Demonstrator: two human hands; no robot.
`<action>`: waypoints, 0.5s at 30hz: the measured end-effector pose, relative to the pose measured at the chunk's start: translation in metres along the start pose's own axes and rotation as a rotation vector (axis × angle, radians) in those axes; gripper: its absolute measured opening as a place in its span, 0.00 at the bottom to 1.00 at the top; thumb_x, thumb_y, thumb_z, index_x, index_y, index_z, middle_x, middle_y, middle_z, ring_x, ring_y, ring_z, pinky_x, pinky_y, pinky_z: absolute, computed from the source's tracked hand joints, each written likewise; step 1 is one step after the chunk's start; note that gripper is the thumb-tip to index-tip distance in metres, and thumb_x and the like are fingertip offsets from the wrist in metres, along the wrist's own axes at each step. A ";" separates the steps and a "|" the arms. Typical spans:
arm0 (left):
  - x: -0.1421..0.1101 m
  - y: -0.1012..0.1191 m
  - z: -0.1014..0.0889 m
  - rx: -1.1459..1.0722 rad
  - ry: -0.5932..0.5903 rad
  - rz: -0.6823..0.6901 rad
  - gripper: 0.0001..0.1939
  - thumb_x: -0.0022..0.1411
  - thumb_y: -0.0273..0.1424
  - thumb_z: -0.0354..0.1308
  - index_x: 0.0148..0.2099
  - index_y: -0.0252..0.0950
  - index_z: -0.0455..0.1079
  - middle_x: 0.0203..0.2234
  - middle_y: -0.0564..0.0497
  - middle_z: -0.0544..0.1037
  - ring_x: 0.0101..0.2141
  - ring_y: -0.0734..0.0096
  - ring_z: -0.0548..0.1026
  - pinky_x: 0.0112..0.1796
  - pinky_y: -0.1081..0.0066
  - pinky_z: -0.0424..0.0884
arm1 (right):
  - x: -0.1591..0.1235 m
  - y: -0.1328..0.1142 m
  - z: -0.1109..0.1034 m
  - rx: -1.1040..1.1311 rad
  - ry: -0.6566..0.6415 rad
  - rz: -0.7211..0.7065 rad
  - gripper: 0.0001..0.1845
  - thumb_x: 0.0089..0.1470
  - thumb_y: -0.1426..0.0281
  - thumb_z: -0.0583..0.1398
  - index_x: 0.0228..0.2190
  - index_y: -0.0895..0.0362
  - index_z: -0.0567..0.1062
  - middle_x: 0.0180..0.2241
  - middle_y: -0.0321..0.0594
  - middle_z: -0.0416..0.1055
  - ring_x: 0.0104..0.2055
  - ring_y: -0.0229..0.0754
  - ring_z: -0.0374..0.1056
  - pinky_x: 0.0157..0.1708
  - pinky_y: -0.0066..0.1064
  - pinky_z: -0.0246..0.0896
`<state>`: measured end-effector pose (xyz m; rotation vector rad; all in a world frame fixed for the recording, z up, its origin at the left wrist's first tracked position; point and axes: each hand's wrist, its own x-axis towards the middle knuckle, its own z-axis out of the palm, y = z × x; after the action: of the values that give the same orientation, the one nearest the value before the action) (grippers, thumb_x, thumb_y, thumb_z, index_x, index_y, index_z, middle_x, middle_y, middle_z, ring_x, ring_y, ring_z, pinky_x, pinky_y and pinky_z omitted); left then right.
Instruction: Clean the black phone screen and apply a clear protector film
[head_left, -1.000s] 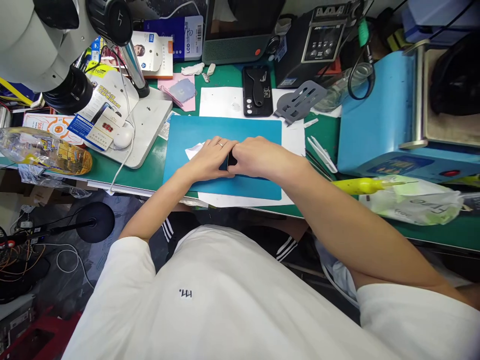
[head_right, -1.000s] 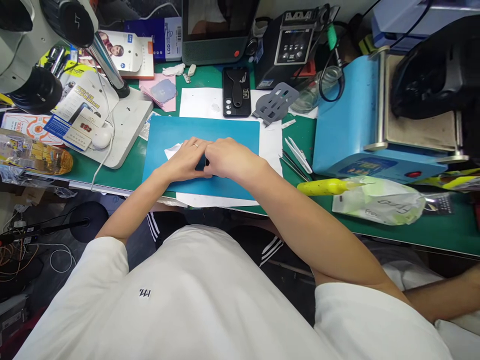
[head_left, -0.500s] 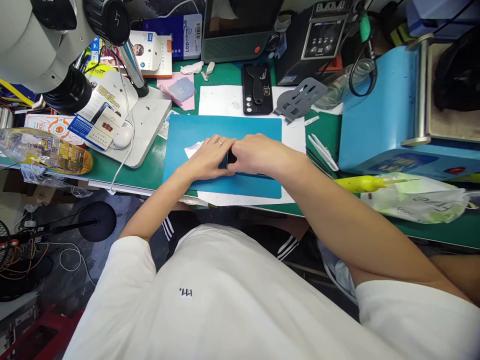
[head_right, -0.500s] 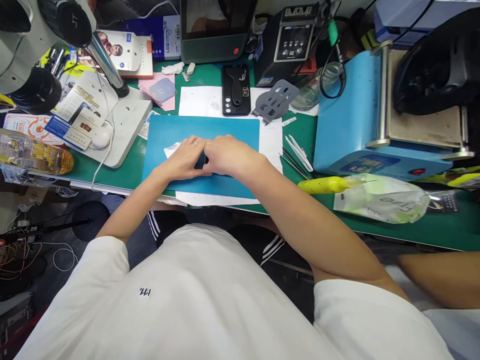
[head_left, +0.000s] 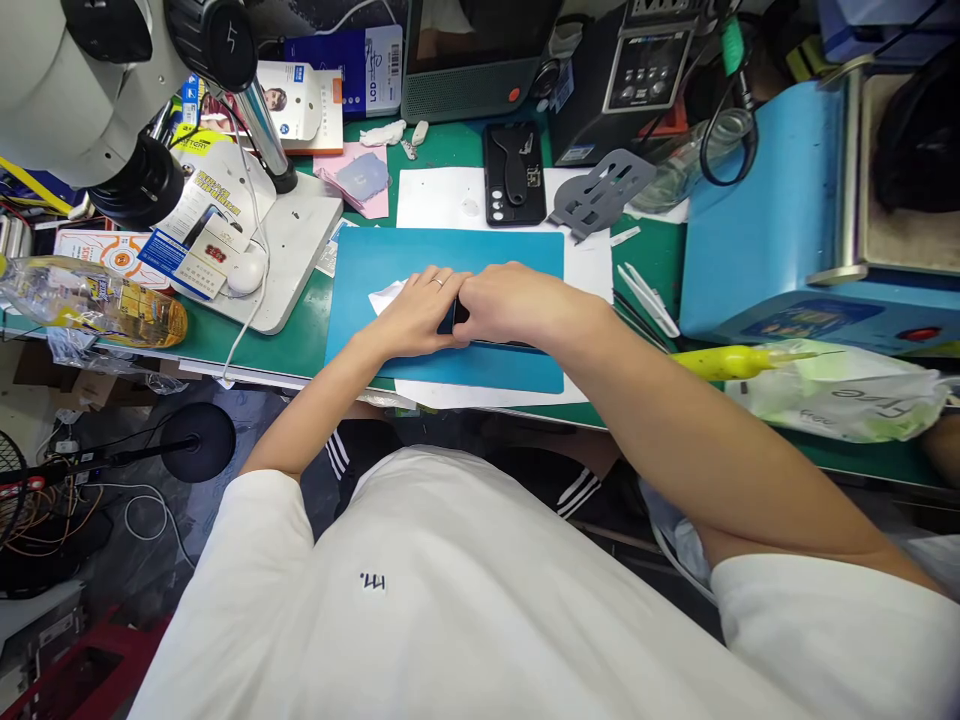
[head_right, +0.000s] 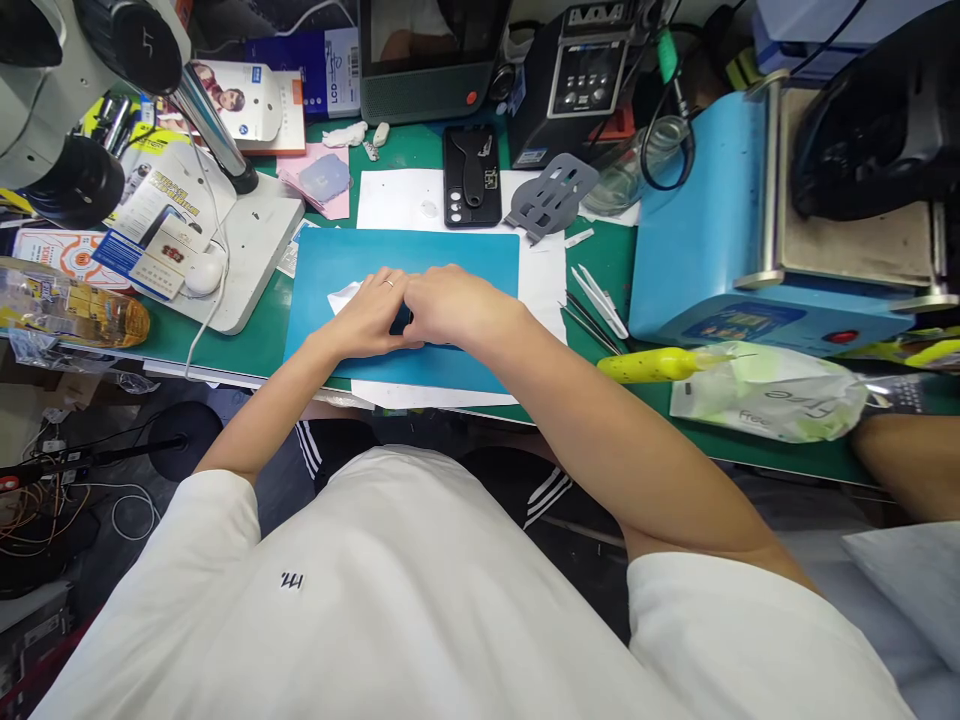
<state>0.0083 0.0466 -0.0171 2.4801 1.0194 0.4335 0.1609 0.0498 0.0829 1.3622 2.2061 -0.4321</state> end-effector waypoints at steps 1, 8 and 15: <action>0.000 0.000 0.000 -0.002 0.004 0.004 0.30 0.63 0.42 0.66 0.61 0.35 0.63 0.52 0.38 0.74 0.53 0.40 0.71 0.50 0.50 0.67 | 0.000 0.000 0.000 -0.006 -0.004 -0.005 0.12 0.52 0.66 0.64 0.38 0.57 0.80 0.32 0.47 0.77 0.36 0.51 0.72 0.30 0.35 0.58; 0.001 0.000 -0.003 -0.032 -0.028 -0.003 0.31 0.62 0.42 0.67 0.62 0.37 0.63 0.54 0.38 0.74 0.55 0.39 0.71 0.50 0.50 0.67 | 0.002 -0.001 0.002 -0.024 0.048 -0.050 0.06 0.53 0.68 0.63 0.32 0.57 0.79 0.31 0.47 0.77 0.36 0.52 0.73 0.31 0.37 0.57; -0.001 0.002 -0.008 -0.050 -0.027 0.011 0.38 0.62 0.43 0.68 0.67 0.33 0.59 0.56 0.37 0.74 0.56 0.42 0.70 0.52 0.53 0.65 | -0.040 0.013 0.007 0.132 0.225 -0.069 0.20 0.66 0.60 0.53 0.45 0.59 0.80 0.33 0.49 0.81 0.37 0.54 0.76 0.34 0.38 0.61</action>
<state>0.0051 0.0465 -0.0096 2.4423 0.9725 0.4220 0.1894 0.0229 0.0998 1.4688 2.4507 -0.4772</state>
